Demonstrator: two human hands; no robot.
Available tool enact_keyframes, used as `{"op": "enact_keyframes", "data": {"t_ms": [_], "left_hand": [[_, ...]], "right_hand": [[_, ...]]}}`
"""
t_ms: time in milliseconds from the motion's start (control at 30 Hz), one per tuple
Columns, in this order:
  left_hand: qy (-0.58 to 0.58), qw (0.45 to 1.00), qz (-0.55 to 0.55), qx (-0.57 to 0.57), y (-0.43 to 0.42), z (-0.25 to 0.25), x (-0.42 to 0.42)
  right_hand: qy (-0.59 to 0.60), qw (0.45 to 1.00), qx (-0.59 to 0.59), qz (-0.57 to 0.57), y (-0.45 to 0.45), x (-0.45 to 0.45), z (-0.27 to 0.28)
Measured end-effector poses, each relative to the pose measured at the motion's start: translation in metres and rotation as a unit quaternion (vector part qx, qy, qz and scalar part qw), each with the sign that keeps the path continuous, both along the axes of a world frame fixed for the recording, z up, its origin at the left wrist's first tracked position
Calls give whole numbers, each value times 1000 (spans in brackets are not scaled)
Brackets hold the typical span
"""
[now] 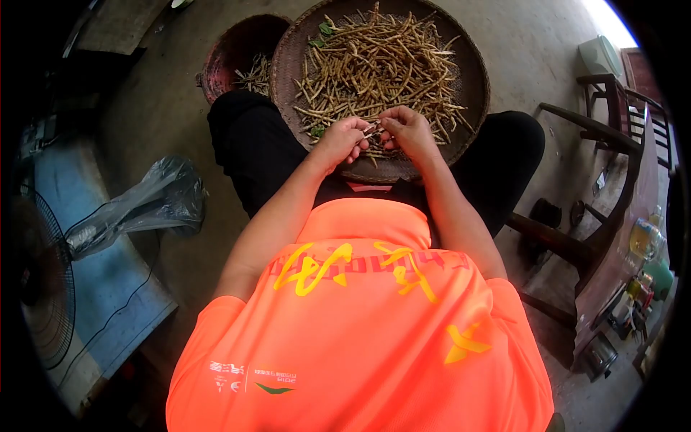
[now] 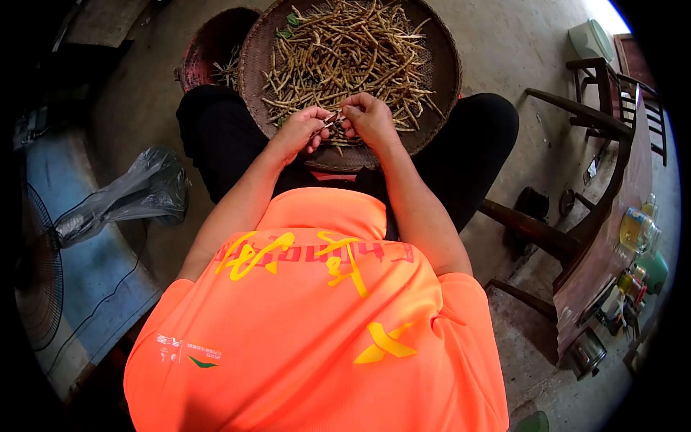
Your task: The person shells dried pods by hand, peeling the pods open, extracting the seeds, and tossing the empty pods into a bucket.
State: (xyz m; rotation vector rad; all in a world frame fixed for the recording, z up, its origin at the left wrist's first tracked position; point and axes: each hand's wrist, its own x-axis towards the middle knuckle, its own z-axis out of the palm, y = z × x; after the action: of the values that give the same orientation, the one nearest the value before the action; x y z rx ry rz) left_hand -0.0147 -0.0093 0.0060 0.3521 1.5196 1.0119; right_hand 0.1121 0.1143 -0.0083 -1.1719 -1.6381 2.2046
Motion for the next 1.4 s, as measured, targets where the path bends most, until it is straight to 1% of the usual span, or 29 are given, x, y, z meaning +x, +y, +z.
{"op": "enact_keyframes", "data": {"t_ms": [167,233,333,367,433,500,567,633,667,733,867,967,1033,1067,1133,1167,1233,1267,1333,1400], "left_hand": [[-1,1000,-11,-16,-1,5,-2],[3,1000,-16,-17,-2,3,-3],[1,1000,-8,-22,-3,-2,-4],[20,999,-15,-30,-2,-2,-4],[39,998,-22,-37,-2,-4,-3],[133,990,-48,-12,-3,-7,-1],[143,988,-48,-1,-4,-9,-1],[154,987,-49,10,-5,-11,-1],[166,985,-55,13,-5,-12,-2],[178,982,-61,16,-6,-12,-2],[194,978,-75,26,-5,-13,-1],[194,977,-79,29,-6,-19,-2],[195,977,-77,30,-5,-21,-3],[198,977,-73,24,-5,-21,-3],[201,977,-69,18,-5,-23,-3],[203,976,-68,24,-5,-26,-3],[205,976,-67,31,-5,-28,-2],[202,977,-62,40,-5,-29,-2],[199,977,-57,48,-5,-27,-2],[183,981,-52,40,-5,-24,-3]], "right_hand": [[15,1000,7,-18,1,1,-1],[-9,1000,8,10,2,2,3],[-4,999,32,6,1,3,-7],[-4,999,32,6,2,3,-10],[-41,978,194,67,3,3,-9],[-40,974,205,85,2,4,-3],[-39,971,215,103,0,4,0],[-68,926,337,157,-2,4,-2],[-68,926,337,157,-2,4,-2],[-109,918,343,166,-5,3,1],[-123,903,372,177,-6,3,0],[-137,901,376,166,-6,2,1],[-128,898,403,118,-7,3,2],[-128,898,403,119,-7,2,1],[-25,882,462,86,-6,1,1],[-25,882,462,86,-6,1,2],[22,848,505,159,-6,0,7],[22,848,505,159,-7,0,5],[-8,892,424,157,-12,-1,3],[-15,889,430,160,-12,-1,6]]}}
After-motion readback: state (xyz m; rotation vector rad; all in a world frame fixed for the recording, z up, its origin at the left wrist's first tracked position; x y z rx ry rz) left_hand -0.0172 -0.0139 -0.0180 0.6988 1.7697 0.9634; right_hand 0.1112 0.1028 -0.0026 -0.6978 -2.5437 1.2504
